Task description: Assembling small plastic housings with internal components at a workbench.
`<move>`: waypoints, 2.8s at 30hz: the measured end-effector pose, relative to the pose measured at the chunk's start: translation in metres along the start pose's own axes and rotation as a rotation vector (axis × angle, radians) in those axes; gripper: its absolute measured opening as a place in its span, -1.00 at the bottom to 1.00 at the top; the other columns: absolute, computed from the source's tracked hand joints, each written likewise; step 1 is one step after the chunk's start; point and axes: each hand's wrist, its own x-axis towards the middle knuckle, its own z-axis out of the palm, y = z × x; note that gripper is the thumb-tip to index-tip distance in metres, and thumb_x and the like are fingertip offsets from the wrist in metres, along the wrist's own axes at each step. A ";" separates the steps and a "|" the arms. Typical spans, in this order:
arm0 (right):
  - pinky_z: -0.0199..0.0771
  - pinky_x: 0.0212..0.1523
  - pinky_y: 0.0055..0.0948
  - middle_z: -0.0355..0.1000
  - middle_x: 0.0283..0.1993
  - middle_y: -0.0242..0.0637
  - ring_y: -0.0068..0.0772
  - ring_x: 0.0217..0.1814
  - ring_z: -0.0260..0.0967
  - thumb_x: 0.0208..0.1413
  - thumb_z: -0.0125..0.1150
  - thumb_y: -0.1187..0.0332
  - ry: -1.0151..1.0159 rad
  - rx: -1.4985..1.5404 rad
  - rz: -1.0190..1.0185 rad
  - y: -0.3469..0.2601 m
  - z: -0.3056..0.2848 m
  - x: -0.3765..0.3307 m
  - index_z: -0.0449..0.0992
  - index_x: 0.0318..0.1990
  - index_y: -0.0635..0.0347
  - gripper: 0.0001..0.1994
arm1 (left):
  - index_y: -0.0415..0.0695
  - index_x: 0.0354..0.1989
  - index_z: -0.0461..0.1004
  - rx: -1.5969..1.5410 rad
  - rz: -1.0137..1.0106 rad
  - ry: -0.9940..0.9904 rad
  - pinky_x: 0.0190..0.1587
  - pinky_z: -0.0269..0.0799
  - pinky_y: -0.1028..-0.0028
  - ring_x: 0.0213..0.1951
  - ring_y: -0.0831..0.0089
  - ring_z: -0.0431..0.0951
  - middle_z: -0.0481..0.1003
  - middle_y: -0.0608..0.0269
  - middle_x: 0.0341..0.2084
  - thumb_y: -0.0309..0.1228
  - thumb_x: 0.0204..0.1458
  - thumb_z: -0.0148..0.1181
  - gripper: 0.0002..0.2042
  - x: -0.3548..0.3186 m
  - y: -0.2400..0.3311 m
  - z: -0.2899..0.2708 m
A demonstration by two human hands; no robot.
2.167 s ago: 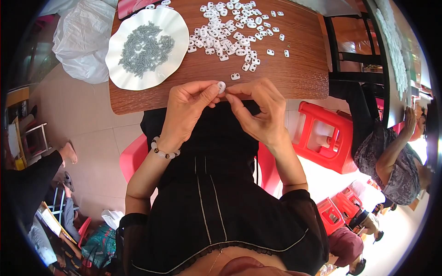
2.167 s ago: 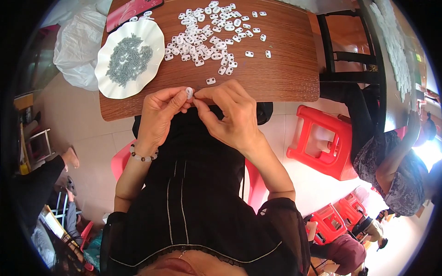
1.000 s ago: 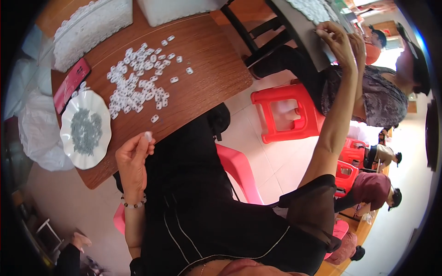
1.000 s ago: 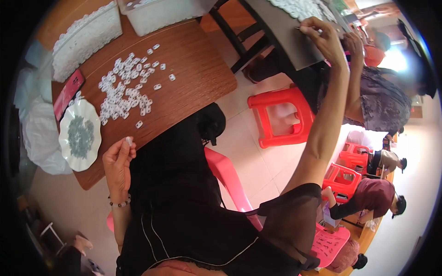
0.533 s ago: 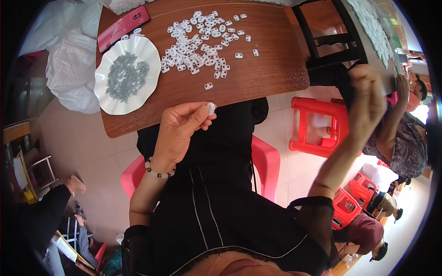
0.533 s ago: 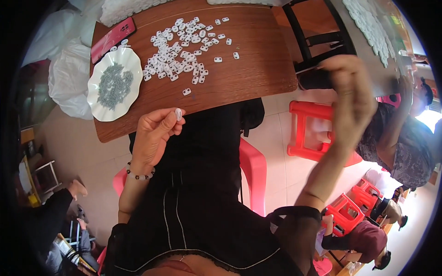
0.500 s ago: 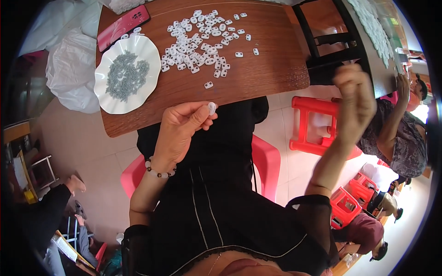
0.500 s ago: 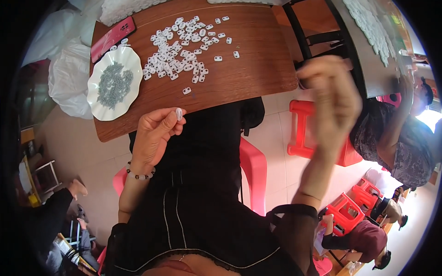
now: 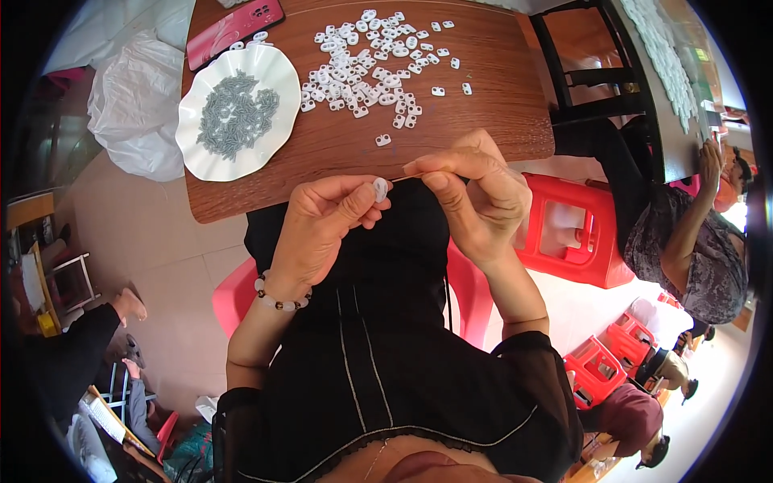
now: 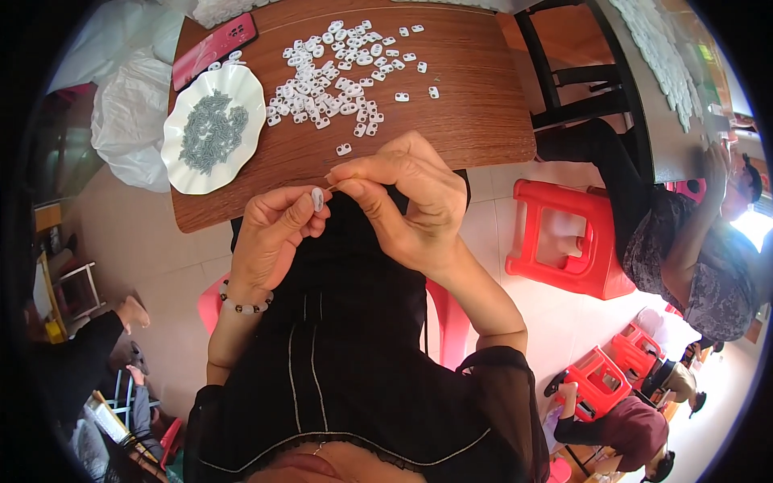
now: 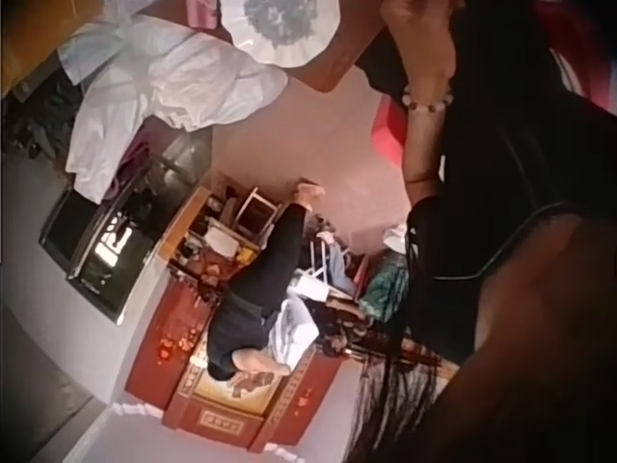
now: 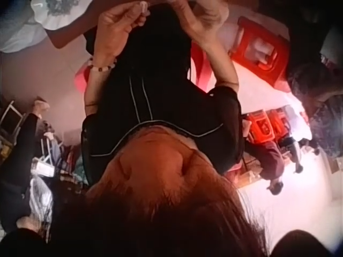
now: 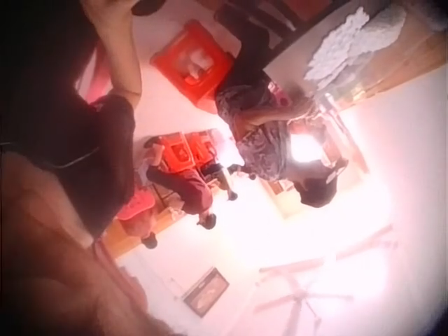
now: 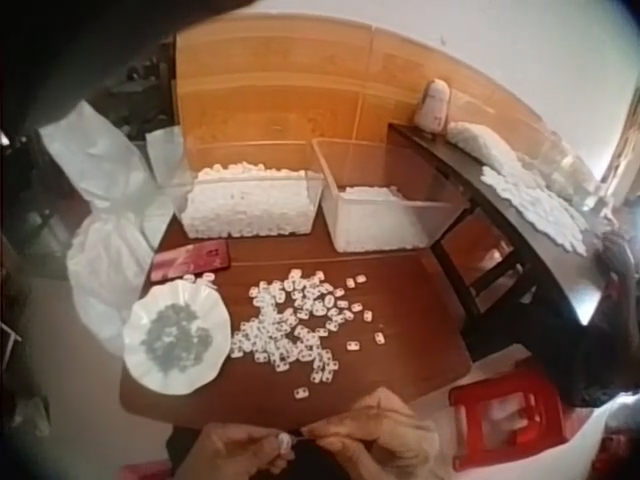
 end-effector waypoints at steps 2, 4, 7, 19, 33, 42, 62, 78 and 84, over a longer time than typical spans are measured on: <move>0.34 -0.44 -0.57 0.56 -0.44 -0.38 -0.49 -0.45 0.34 -0.10 0.37 0.55 -0.008 -0.026 -0.012 0.000 0.001 0.000 0.61 -0.35 0.25 -0.89 | -0.30 -0.13 0.54 -0.009 -0.004 -0.003 -0.28 0.44 0.61 -0.37 0.59 0.51 0.58 0.16 -0.35 -0.38 0.13 0.18 -0.76 0.000 0.000 0.000; 0.33 -0.44 -0.57 0.56 -0.44 -0.38 -0.49 -0.46 0.33 -0.11 0.37 0.55 -0.016 -0.053 -0.024 -0.001 0.001 0.000 0.62 -0.36 0.25 -0.89 | -0.29 -0.13 0.54 -0.018 -0.002 -0.005 -0.28 0.44 0.61 -0.37 0.59 0.51 0.58 0.16 -0.35 -0.38 0.13 0.18 -0.76 0.000 0.000 -0.001; 0.32 -0.33 -0.55 0.58 -0.41 -0.34 -0.53 -0.39 0.29 0.02 0.29 0.51 -0.051 -0.022 0.039 -0.002 0.002 -0.003 0.60 -0.33 0.29 -0.93 | -0.29 -0.13 0.54 -0.013 -0.004 0.004 -0.28 0.44 0.61 -0.37 0.59 0.52 0.58 0.15 -0.35 -0.38 0.13 0.18 -0.76 0.000 0.000 0.000; 0.35 -0.42 -0.57 0.55 -0.46 -0.41 -0.50 -0.45 0.34 -0.05 0.34 0.53 -0.049 0.030 0.054 0.005 0.008 -0.005 0.61 -0.37 0.25 -0.93 | -0.30 -0.14 0.55 -0.005 0.009 -0.006 -0.28 0.43 0.61 -0.38 0.58 0.51 0.57 0.16 -0.36 -0.39 0.14 0.17 -0.77 0.001 -0.002 0.000; 0.33 -0.40 -0.58 0.55 -0.48 -0.38 -0.53 -0.44 0.31 -0.02 0.32 0.51 0.023 0.139 0.165 0.005 0.013 -0.007 0.60 -0.36 0.27 -0.94 | -0.30 -0.15 0.54 -0.012 0.004 0.015 -0.27 0.44 0.61 -0.37 0.58 0.51 0.57 0.17 -0.36 -0.40 0.14 0.17 -0.78 0.003 -0.003 -0.004; 0.29 -0.46 -0.56 0.53 -0.48 -0.41 -0.48 -0.49 0.27 -0.13 0.36 0.55 -0.062 -0.078 -0.033 0.007 0.016 -0.004 0.62 -0.40 0.23 -0.91 | -0.29 -0.12 0.53 -0.053 -0.002 -0.003 -0.26 0.44 0.60 -0.35 0.58 0.52 0.58 0.17 -0.33 -0.40 0.15 0.16 -0.77 0.005 -0.005 -0.008; 0.28 -0.38 -0.61 0.49 -0.48 -0.41 -0.58 -0.49 0.25 -0.04 0.23 0.57 0.405 -0.807 -0.159 -0.038 -0.124 0.058 0.64 -0.23 0.21 -0.80 | -0.33 -0.15 0.51 -0.239 -0.121 -0.044 -0.26 0.43 0.58 -0.35 0.58 0.47 0.53 0.25 -0.38 -0.41 0.15 0.15 -0.78 0.015 -0.008 -0.008; 0.38 -0.21 -0.63 0.58 -0.34 -0.35 -0.63 -0.29 0.46 0.15 0.20 0.13 0.375 -1.194 0.395 0.014 -0.273 0.069 0.62 -0.12 0.17 -0.69 | -0.32 -0.16 0.52 -0.226 -0.119 0.014 -0.30 0.38 0.61 -0.39 0.60 0.44 0.52 0.28 -0.41 -0.38 0.14 0.17 -0.77 0.009 -0.012 -0.009; 0.39 -0.16 -0.62 0.59 -0.30 -0.30 -0.61 -0.23 0.48 0.17 0.16 0.17 0.410 -1.221 0.399 0.008 -0.264 0.070 0.61 -0.14 0.20 -0.70 | -0.32 -0.15 0.51 -0.242 -0.129 0.023 -0.29 0.39 0.60 -0.38 0.60 0.44 0.51 0.27 -0.39 -0.39 0.15 0.16 -0.77 0.008 -0.013 -0.011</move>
